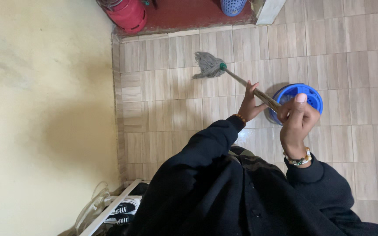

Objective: The person mops a tiled floor by dipping a mop into a blue bucket of water and then pushing the mop across the floor surface.

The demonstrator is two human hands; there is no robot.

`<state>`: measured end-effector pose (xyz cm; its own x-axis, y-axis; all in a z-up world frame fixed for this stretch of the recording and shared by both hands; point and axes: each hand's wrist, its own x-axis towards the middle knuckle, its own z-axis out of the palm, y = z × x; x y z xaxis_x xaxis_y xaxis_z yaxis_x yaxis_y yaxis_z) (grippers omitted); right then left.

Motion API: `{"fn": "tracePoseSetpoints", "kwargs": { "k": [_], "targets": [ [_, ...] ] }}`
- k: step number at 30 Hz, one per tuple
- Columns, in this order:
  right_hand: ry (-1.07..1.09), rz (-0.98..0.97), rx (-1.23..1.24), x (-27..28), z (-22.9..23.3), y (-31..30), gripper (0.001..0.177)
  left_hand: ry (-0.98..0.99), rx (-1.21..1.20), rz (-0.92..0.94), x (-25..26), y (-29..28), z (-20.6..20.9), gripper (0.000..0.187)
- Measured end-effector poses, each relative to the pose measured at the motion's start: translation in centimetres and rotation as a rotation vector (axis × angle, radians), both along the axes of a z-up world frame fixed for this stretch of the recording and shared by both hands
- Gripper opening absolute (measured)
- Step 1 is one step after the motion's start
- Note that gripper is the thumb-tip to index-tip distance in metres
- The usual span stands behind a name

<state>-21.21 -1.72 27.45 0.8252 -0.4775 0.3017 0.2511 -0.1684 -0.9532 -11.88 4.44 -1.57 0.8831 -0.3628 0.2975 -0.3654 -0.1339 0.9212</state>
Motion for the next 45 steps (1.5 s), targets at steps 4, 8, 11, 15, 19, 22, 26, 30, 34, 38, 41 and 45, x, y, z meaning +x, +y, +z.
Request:
{"fn": "tracePoseSetpoints", "kwargs": {
  "k": [4, 8, 11, 15, 19, 22, 26, 30, 34, 38, 41, 45],
  "targets": [
    [-0.009, -0.097, 0.019, -1.1, 0.6, 0.4, 0.063, -0.034, 0.032, -0.102, -0.7, -0.1, 1.8, 0.092],
    [-0.057, -0.175, -0.003, -2.3, 1.6, 1.2, 0.064, -0.102, 0.031, -0.165, -0.8, 0.5, 3.6, 0.055],
    [-0.059, -0.270, -0.116, -3.2, 2.1, 1.9, 0.062, -0.234, 0.098, -0.170, -0.7, 1.0, 4.8, 0.028],
    [-0.104, -0.384, -0.177, -4.2, 2.6, 2.3, 0.059, -0.235, 0.062, -0.291, -0.9, 2.1, 5.4, 0.021],
    [-0.052, -0.512, -0.312, -5.7, 2.1, 2.0, 0.052, -0.109, -0.008, -0.390, -1.8, 2.9, 5.2, 0.020],
    [0.005, -0.626, -0.628, -6.9, 1.6, 1.5, 0.057, -0.058, 0.025, -0.441, -2.2, 3.9, 5.1, 0.022],
    [0.073, -0.701, -0.682, -7.6, 1.1, 2.2, 0.058, -0.047, 0.160, -0.429, -2.4, 5.5, 4.8, 0.021],
    [0.128, -0.645, -0.593, -8.6, -0.1, 3.4, 0.050, -0.026, 0.242, -0.498, -2.2, 7.1, 3.8, 0.016],
    [0.210, -0.597, -0.382, -9.3, -1.7, 4.6, 0.040, -0.112, 0.323, -0.461, -1.9, 9.2, 2.8, 0.020],
    [0.200, -0.537, -0.239, -9.0, -2.9, 5.8, 0.047, -0.110, 0.437, -0.468, -1.4, 11.4, 2.3, 0.023],
    [0.201, -0.486, -0.132, -8.6, -3.7, 6.9, 0.049, -0.090, 0.395, -0.466, -1.1, 13.6, 1.7, 0.020],
    [0.259, -0.434, -0.048, -7.5, -4.8, 9.0, 0.054, -0.156, 0.383, -0.421, -0.2, 16.8, 0.6, 0.019]
  ]
}}
